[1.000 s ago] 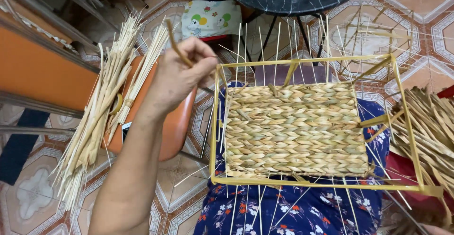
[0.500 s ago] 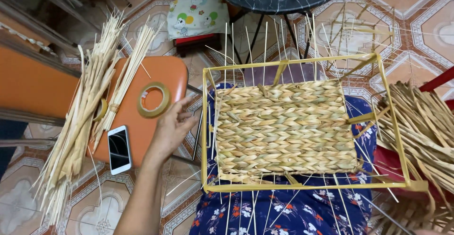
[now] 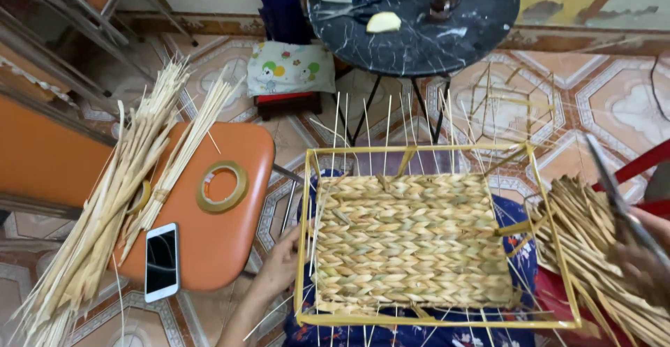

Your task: Weaving plant fiber strips onto a metal frame to create a basket or cage.

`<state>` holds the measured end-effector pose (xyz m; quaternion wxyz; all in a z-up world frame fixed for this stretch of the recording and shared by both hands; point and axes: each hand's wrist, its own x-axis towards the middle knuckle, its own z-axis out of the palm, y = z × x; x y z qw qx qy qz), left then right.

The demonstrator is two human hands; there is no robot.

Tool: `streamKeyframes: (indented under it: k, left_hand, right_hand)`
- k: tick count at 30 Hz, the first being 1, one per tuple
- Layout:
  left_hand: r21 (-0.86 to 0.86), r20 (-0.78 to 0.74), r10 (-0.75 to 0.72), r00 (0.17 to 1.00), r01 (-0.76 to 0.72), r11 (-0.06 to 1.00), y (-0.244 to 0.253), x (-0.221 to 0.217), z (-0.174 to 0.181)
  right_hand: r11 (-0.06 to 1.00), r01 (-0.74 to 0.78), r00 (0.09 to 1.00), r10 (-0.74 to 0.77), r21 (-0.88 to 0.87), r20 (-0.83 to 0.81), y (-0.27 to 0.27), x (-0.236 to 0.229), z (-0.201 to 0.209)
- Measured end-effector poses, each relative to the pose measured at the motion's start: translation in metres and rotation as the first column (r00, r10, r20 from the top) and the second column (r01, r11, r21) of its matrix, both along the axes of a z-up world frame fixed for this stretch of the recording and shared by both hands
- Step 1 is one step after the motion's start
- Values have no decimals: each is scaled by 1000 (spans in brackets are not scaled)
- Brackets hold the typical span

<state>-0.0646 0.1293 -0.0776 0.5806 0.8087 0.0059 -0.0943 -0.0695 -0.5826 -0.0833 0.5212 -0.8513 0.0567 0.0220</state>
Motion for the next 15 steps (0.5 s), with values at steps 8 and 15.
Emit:
streamKeyframes:
  k: [8,15]
  left_hand:
    - [173,134,132,982,-154,973,-19,-9,-29]
    - [242,108,158,981,-181,953,-4,0,-101]
  right_hand:
    - [910,-114,988,61,-399,-145,250,185,160]
    - [905,-177,984,148,-387,-104,267,302,134]
